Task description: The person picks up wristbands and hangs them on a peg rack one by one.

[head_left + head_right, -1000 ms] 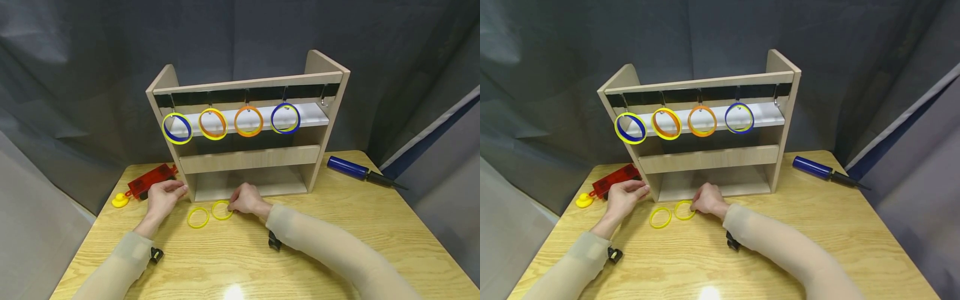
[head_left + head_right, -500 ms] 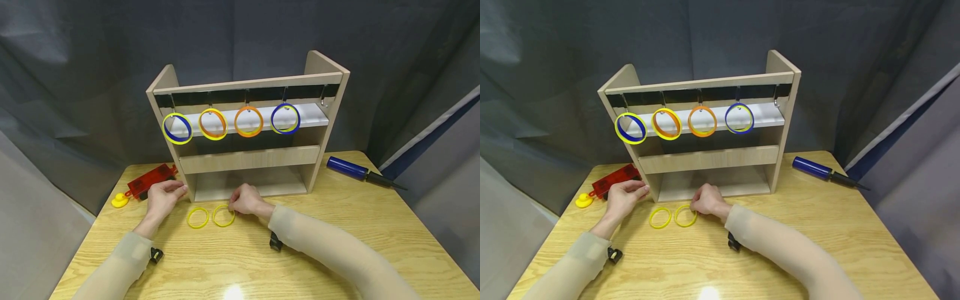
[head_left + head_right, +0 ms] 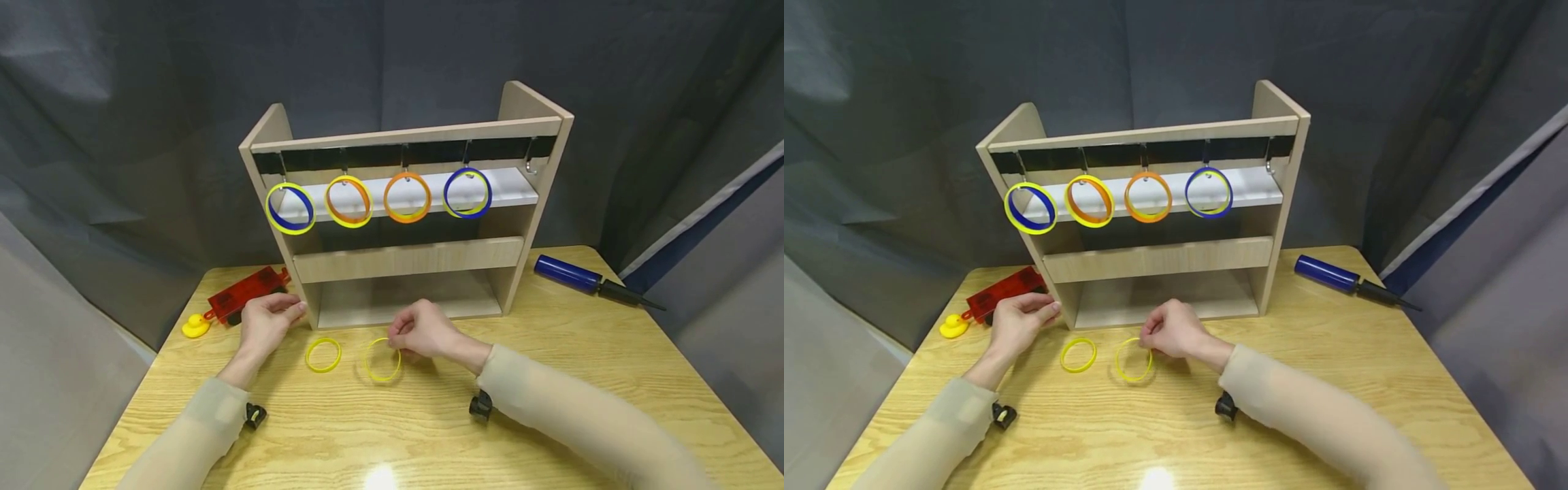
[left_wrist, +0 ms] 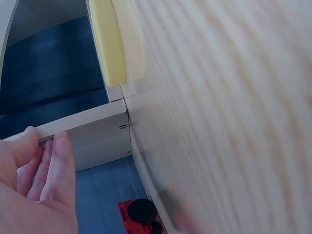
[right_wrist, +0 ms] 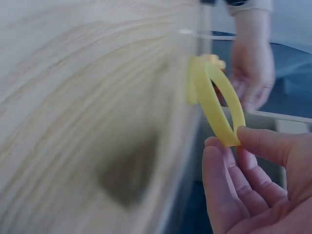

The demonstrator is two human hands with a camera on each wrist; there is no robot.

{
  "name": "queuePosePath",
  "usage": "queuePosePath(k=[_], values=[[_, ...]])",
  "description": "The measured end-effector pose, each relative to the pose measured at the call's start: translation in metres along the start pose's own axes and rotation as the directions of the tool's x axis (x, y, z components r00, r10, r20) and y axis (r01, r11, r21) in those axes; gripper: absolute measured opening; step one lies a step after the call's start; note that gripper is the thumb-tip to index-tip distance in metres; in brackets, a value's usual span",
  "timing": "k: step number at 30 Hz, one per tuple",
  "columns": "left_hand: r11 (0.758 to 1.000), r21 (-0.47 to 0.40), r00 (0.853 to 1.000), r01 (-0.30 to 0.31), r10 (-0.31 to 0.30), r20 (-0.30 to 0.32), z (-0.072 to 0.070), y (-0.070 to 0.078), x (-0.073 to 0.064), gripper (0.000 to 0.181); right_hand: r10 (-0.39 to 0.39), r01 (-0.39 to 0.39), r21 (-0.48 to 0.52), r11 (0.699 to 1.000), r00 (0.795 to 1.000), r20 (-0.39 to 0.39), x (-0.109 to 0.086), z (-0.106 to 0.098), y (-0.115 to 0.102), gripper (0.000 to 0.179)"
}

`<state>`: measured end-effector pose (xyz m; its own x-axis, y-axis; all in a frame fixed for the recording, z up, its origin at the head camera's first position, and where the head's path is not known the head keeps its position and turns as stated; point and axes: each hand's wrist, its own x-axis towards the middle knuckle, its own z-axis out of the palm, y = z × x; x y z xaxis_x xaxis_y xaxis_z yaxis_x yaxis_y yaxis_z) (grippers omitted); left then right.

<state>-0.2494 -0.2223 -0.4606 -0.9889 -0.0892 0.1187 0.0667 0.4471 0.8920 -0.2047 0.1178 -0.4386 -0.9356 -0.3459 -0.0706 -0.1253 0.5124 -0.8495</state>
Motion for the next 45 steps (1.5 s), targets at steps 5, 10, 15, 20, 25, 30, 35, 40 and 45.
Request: queuePosePath(k=[5, 10, 15, 20, 25, 30, 35, 40, 45], values=[[1.000, 0.000, 1.000, 0.011, -0.011, 0.002, -0.001, 0.002, -0.001, 0.027, -0.042, 0.045, 0.064, 0.997, 0.998, -0.045, -0.024, -0.032, -0.008, 0.007], [1.000, 0.005, 1.000, 0.016, -0.016, 0.009, -0.001, 0.004, -0.002, 0.029, -0.044, 0.057, 0.130, 0.990, 0.993, -0.105, -0.049, -0.069, -0.015, 0.011], [1.000, 0.022, 1.000, 0.011, -0.011, 0.006, -0.001, 0.005, -0.003, 0.028, -0.045, 0.078, 0.167, 0.983, 0.981, -0.191, -0.074, -0.112, -0.021, 0.019], [1.000, 0.023, 1.000, 0.015, -0.015, 0.000, 0.000, 0.003, -0.004, 0.026, -0.095, 0.174, 0.201, 0.964, 0.932, -0.348, -0.092, -0.155, -0.027, 0.021], [1.000, 0.023, 1.000, 0.007, -0.007, -0.001, -0.001, 0.002, -0.003, 0.026, -0.155, 0.359, 0.307, 0.882, 0.834, -0.530, -0.104, -0.196, -0.038, 0.018], [1.000, 0.021, 1.000, 0.010, -0.010, 0.003, -0.001, 0.003, -0.001, 0.027, -0.122, 0.489, 0.440, 0.753, 0.761, -0.637, -0.107, -0.225, -0.049, 0.022], [1.000, -0.002, 1.000, 0.021, -0.021, 0.012, -0.002, 0.003, -0.001, 0.027, -0.047, 0.533, 0.570, 0.625, 0.755, -0.655, -0.098, -0.240, -0.052, 0.026], [1.000, 0.001, 1.000, 0.027, -0.027, 0.014, -0.002, 0.002, -0.001, 0.027, 0.004, 0.541, 0.614, 0.575, 0.748, -0.663, -0.089, -0.242, -0.047, 0.028], [1.000, 0.002, 1.000, 0.024, -0.024, 0.011, -0.002, 0.003, -0.002, 0.027, 0.026, 0.538, 0.621, 0.570, 0.744, -0.668, -0.085, -0.241, -0.037, 0.027]])
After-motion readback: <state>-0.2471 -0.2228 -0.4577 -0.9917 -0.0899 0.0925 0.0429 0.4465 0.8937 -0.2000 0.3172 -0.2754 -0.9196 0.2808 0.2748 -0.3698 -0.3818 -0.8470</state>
